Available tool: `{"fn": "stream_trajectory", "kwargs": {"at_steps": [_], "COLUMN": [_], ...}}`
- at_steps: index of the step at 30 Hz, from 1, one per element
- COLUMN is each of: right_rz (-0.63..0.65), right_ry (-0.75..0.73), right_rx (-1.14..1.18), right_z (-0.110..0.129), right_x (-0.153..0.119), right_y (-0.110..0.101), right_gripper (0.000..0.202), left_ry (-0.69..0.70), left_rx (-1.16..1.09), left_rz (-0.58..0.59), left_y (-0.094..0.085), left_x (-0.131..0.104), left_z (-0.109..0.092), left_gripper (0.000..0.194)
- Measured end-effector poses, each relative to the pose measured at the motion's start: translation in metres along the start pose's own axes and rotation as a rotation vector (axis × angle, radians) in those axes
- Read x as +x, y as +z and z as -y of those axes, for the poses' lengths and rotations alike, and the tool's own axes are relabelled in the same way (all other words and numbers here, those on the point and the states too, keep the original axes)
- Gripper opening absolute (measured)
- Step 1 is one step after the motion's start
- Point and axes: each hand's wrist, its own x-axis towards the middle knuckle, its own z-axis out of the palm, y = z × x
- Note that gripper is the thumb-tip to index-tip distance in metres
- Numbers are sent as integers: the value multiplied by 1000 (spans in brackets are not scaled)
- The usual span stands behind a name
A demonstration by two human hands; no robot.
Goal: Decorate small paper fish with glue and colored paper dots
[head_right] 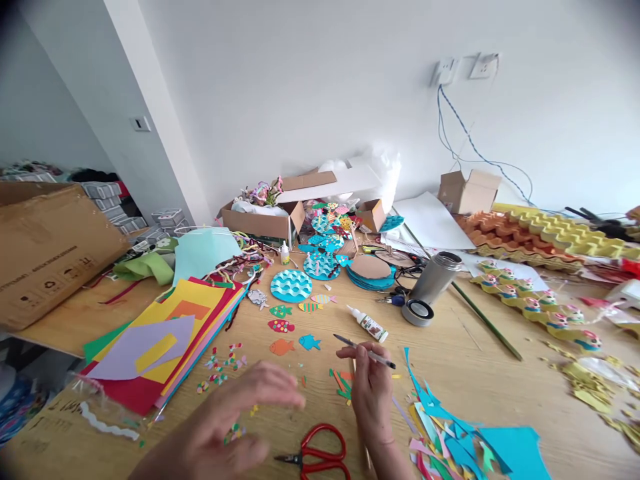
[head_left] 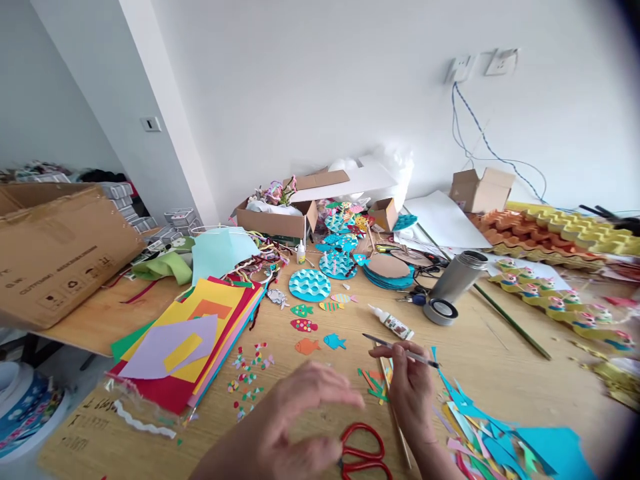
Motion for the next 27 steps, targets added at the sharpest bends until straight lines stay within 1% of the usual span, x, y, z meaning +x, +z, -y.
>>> {"fn": "stream_trajectory", "kwargs": {"at_steps": [1, 3, 5, 7, 9, 11, 13, 15, 16, 18, 20, 22, 24, 27], "right_rz": [19, 113, 216, 280, 277, 231, 184, 186, 205, 283, 358, 371, 348, 333], "right_ry": [-9, -38, -55, -60, -47, -6, 33, 29, -2, -108, -262, -355, -377, -382], "right_rx": [-48, -138, -171, -171, -148, -107, -74, -107, -154, -311, -457, -575, -671, -760], "right_z": [3, 7, 7, 7, 7, 8, 9, 8, 7, 2, -3, -9, -15, -23], "right_x": [2, 3, 0, -5, -7, -5, -2, -2, -4, -12, -23, -33, -40, -43], "right_y": [-4, -11, -17, -20, -21, -22, -23, -28, -32, -42, -52, -60, -63, -60], "right_gripper": [24, 28, 30, 30, 31, 32, 32, 29, 27, 24, 25, 24, 22, 22], "left_ry": [1, -42, -84, -102, -124, -151, -159, -161, -160, -161, -167, -174, -177, -179], "left_rx": [59, 274, 442, 522, 572, 593, 599, 594, 591, 586, 587, 587, 587, 587], "left_rz": [19, 12, 29, 59, 52, 53, 63, 71, 70, 61, 46, 36, 23, 7], "left_y": [8, 27, 46, 63, 76, 86, 93, 97, 99, 101, 104, 106, 108, 111], "left_x": [14, 36, 50, 57, 62, 65, 66, 67, 67, 67, 67, 68, 68, 69], "left_z": [8, 25, 43, 60, 73, 82, 86, 88, 89, 91, 94, 96, 98, 100], "left_gripper": [38, 42, 46, 48, 49, 50, 48, 49, 49, 50, 51, 52, 52, 53]}}
